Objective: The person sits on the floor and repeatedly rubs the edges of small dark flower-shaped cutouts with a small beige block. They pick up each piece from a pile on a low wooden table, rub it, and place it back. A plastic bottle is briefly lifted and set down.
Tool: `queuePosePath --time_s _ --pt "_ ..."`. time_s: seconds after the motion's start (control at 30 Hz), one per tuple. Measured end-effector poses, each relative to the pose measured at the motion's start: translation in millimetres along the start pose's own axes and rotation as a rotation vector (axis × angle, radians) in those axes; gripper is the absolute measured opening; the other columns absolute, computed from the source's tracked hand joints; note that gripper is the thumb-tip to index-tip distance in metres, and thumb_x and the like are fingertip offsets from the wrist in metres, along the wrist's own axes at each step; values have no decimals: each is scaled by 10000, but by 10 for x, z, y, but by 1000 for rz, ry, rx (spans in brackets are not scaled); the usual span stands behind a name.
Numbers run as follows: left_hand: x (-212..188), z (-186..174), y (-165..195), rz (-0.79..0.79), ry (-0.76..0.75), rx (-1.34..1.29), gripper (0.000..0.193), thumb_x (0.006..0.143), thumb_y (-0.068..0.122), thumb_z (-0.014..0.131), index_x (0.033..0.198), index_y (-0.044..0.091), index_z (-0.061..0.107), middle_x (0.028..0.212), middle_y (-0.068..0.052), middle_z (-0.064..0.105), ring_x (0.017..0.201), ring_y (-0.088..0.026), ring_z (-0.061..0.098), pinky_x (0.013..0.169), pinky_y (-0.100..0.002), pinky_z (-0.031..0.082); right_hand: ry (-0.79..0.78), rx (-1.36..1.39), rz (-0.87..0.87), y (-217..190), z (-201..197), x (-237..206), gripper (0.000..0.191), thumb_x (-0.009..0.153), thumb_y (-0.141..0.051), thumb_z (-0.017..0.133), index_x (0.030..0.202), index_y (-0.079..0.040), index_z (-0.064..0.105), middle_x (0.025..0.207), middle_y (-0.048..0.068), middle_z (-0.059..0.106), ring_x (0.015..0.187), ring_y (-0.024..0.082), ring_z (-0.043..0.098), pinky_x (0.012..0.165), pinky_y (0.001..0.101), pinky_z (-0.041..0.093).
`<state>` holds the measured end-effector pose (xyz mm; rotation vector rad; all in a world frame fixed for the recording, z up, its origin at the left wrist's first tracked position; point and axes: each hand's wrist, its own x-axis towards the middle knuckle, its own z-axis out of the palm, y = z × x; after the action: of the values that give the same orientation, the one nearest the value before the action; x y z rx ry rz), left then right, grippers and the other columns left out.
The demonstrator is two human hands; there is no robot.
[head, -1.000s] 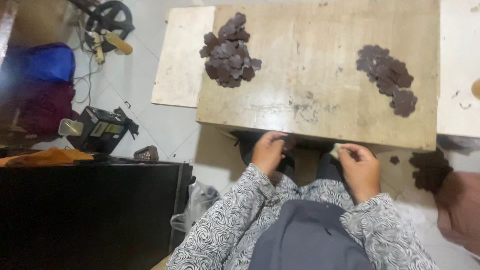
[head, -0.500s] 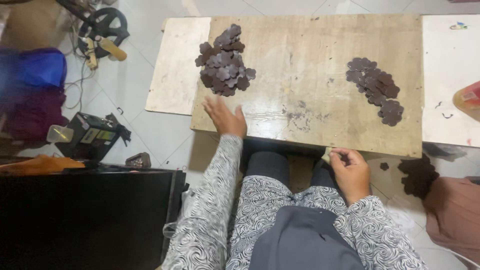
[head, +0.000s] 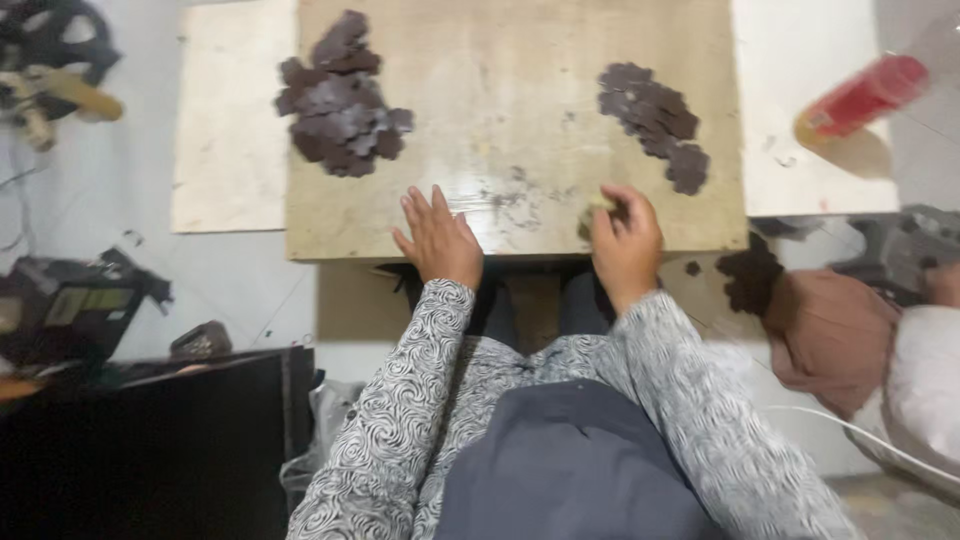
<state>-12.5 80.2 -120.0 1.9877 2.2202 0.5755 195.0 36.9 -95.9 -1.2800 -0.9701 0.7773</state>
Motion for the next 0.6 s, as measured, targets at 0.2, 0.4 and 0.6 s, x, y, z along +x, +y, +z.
queuePosePath --time_s 0.2,0.4,0.6 --pt "-190 33 359 103 -61 -258 690 919 309 690 1496 42 422 1591 -269 313 1499 -404 256 1175 -665 145 19 -196 -12 67 165 469 284 958 11 606 1240 -14 624 1175 103 704 926 136 694 822 274 582" --pt "-726 -298 960 520 -109 -685 499 850 332 787 1261 77 664 1330 -198 562 1282 -394 512 1129 -534 382 -33 -455 -264 100 214 284 266 991 -4 655 1253 -37 624 1158 154 677 957 232 705 841 334 583" --pt "-749 -453 1108 456 -178 -624 256 803 289 816 973 103 767 1154 -157 601 1155 -360 532 1004 -475 390 -113 -528 -444 132 180 237 298 963 16 652 1256 -8 603 1179 174 655 1073 335 652 912 397 552"
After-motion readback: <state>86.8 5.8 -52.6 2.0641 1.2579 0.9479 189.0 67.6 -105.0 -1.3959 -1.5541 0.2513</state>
